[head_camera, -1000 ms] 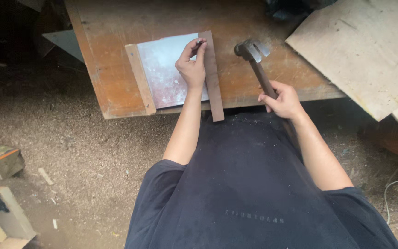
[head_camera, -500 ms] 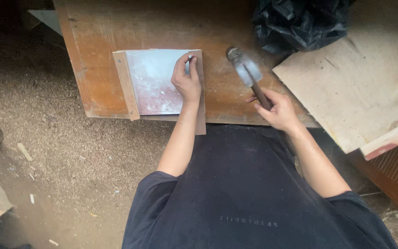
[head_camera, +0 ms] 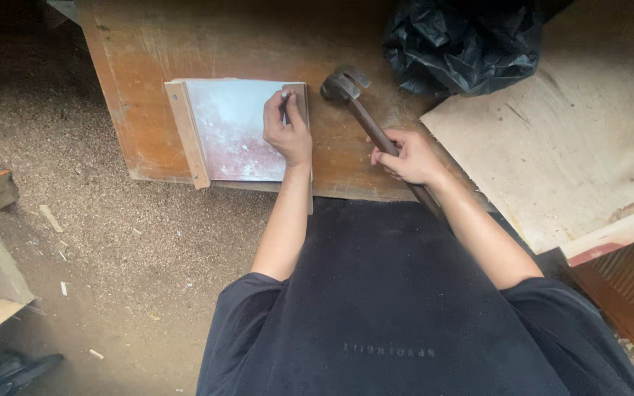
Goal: The person uses a hammer to drive nails into a small wooden frame placed on a workbench. They repeatedly reposition the frame and hammer different sides to secure the nails.
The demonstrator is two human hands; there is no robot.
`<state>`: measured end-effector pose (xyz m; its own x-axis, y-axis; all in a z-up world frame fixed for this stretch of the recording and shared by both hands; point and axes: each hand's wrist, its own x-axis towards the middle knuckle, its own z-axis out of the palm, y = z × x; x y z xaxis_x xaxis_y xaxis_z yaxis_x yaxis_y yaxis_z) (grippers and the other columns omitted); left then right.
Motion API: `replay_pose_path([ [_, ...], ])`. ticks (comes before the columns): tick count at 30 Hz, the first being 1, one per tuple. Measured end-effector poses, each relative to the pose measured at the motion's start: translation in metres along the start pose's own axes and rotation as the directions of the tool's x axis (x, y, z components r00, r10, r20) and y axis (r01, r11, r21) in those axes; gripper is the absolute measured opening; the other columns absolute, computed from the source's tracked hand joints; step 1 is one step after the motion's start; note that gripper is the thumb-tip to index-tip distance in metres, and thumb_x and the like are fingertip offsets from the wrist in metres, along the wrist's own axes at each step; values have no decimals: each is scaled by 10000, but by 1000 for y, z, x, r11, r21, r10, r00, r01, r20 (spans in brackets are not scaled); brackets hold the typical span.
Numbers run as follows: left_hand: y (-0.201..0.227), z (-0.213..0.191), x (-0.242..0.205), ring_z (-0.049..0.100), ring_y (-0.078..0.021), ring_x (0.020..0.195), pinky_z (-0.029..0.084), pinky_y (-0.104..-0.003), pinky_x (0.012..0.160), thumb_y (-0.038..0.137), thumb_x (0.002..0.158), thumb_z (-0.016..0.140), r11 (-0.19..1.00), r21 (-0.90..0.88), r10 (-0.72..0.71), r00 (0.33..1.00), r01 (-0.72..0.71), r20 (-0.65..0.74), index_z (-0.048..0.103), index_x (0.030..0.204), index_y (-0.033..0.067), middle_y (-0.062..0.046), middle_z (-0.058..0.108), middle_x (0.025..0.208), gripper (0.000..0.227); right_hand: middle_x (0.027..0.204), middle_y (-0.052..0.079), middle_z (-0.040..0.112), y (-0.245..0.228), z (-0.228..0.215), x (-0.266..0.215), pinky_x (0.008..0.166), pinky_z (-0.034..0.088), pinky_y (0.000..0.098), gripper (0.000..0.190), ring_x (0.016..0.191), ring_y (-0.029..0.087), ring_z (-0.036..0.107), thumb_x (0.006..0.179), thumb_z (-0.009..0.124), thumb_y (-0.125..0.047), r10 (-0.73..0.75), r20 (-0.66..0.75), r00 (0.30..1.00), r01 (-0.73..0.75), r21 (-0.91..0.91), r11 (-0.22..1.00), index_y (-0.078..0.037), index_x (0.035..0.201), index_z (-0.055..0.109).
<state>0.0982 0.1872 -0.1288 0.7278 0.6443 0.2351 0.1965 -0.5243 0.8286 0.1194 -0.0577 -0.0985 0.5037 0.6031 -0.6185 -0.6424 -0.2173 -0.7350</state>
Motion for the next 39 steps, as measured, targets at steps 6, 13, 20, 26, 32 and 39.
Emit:
replay_pose_path([
  [6,0,-8,1,694,-234,1015,616,-350,876,35,950,724,999,-28,-26,999,25,-27,702,1027,17,-100,677,1076,82,754,17,639,-11,1,-15,415,390,236,363,490,43,497,935,614,-43,6,-39,999,-4,57,998,-4,1296,621],
  [13,2,-12,4,676,-299,1088,557,-401,944,8,911,747,992,72,104,994,-102,-23,733,995,33,-102,714,1052,89,849,8,690,-34,5,-37,494,458,232,316,559,51,560,974,637,-79,-168,-63,984,163,-75,984,-14,1284,623],
  [20,1,-13,5,689,-299,1074,583,-386,912,-9,931,687,996,-7,88,996,-88,-19,731,1018,22,-108,723,1069,103,791,68,710,-53,37,-50,592,502,289,310,635,118,647,967,681,-139,-325,-237,916,161,-525,836,-15,1250,660],
  [26,0,-15,2,681,-322,1091,577,-401,934,-26,944,653,993,-33,109,994,-109,2,696,1047,8,-121,704,1114,117,745,106,685,-59,54,-56,615,510,330,306,631,185,659,972,681,-168,-368,-210,906,156,-642,751,-14,1235,655],
  [32,1,-13,6,684,-336,1087,578,-407,941,-4,970,648,987,-79,142,990,-143,-17,685,1051,8,-136,696,1117,89,748,183,655,-66,69,-50,593,500,370,401,598,247,650,949,693,-192,-365,-215,906,115,-706,699,-5,1296,614],
  [39,1,-16,1,669,-369,1153,579,-425,947,9,979,662,987,-94,132,991,-130,22,685,1069,-8,-175,661,1157,96,789,220,654,-77,77,-49,642,512,412,366,652,309,654,949,687,-155,-385,-189,903,112,-762,637,-17,1283,631],
])
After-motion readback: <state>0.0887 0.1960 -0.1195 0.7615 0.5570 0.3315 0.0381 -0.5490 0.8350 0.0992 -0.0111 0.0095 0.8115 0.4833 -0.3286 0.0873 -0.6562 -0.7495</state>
